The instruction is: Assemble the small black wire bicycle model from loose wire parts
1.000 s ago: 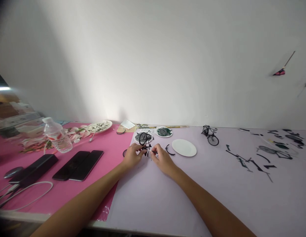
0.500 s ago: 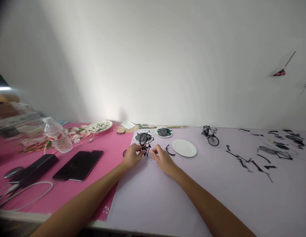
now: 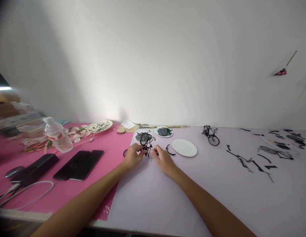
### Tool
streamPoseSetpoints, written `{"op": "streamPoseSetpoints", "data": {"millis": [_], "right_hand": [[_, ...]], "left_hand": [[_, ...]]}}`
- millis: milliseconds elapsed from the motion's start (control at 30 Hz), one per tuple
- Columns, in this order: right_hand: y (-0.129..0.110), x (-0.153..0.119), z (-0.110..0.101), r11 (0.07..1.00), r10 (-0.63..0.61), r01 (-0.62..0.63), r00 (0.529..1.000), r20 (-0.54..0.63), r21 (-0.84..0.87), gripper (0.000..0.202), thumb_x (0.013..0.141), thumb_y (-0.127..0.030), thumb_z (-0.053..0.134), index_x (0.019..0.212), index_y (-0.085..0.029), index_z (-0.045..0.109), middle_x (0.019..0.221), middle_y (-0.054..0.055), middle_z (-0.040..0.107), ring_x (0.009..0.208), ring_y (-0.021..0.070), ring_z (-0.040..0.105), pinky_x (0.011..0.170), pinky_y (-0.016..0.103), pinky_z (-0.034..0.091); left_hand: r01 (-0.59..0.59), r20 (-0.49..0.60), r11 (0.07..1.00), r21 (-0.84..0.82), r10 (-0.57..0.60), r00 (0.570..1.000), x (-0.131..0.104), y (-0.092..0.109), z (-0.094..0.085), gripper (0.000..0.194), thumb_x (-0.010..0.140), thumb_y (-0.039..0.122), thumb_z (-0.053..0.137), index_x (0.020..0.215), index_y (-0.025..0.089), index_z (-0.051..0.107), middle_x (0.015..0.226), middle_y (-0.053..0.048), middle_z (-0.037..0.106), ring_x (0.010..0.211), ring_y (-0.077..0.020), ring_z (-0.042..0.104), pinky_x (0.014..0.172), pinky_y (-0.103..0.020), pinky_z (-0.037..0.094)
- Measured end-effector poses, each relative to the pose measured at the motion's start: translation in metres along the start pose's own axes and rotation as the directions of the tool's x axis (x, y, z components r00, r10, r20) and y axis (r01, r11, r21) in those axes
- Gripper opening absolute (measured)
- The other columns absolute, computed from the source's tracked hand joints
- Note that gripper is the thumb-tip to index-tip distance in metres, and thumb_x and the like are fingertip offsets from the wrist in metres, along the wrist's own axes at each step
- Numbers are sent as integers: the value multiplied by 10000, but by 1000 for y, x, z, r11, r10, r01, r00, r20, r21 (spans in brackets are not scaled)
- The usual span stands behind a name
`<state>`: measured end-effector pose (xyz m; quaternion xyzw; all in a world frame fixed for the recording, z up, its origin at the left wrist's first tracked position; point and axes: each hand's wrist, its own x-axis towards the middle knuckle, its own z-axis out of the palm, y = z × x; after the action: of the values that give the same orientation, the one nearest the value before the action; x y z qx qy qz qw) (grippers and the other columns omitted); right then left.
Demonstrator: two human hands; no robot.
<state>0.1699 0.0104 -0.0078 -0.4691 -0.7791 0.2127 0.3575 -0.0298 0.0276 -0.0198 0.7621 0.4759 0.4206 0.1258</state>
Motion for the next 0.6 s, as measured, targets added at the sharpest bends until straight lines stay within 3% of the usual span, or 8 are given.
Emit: {"op": "streamPoseSetpoints", "data": {"millis": [100, 267, 433, 600], "right_hand": [[1, 0, 1, 1000, 4, -3, 1000, -31, 18, 196, 970, -433, 501, 917, -245, 475, 816, -2, 652, 659, 173, 596, 622, 292, 446], [5, 1, 3, 995, 12, -11, 1000, -2, 95, 195, 967, -430, 506, 943, -242, 465, 831, 3, 658, 638, 168, 594, 588, 286, 449], [5, 0, 3, 989, 49, -53, 998, 27, 138, 248, 986, -489, 490, 953, -244, 472, 759, -17, 653, 513, 143, 542, 536, 282, 435], [4, 0, 0, 991, 51, -55, 998, 39, 119, 336, 1018, -527, 424, 839, -244, 453, 668, -44, 609, 499, 139, 535, 542, 274, 423]], "left_hand": [[-3, -5, 1000, -5, 3, 1000, 0, -1, 1, 113, 893, 222, 664, 820, 198, 747, 785, -39, 707, 826, -188, 616, 745, -280, 441], [-7, -21, 1000, 5, 7, 1000, 1, -5, 2, 106, 887, 214, 671, 813, 193, 743, 783, -35, 700, 813, -180, 611, 739, -274, 433], [28, -20, 999, 33, -27, 999, 2, -8, 2, 108, 888, 229, 668, 837, 192, 755, 791, -43, 700, 825, -192, 618, 736, -283, 440], [8, -7, 1000, 12, -8, 1000, 0, -3, 0, 108, 889, 210, 664, 891, 201, 771, 812, -50, 717, 826, -192, 622, 746, -283, 450]]}}
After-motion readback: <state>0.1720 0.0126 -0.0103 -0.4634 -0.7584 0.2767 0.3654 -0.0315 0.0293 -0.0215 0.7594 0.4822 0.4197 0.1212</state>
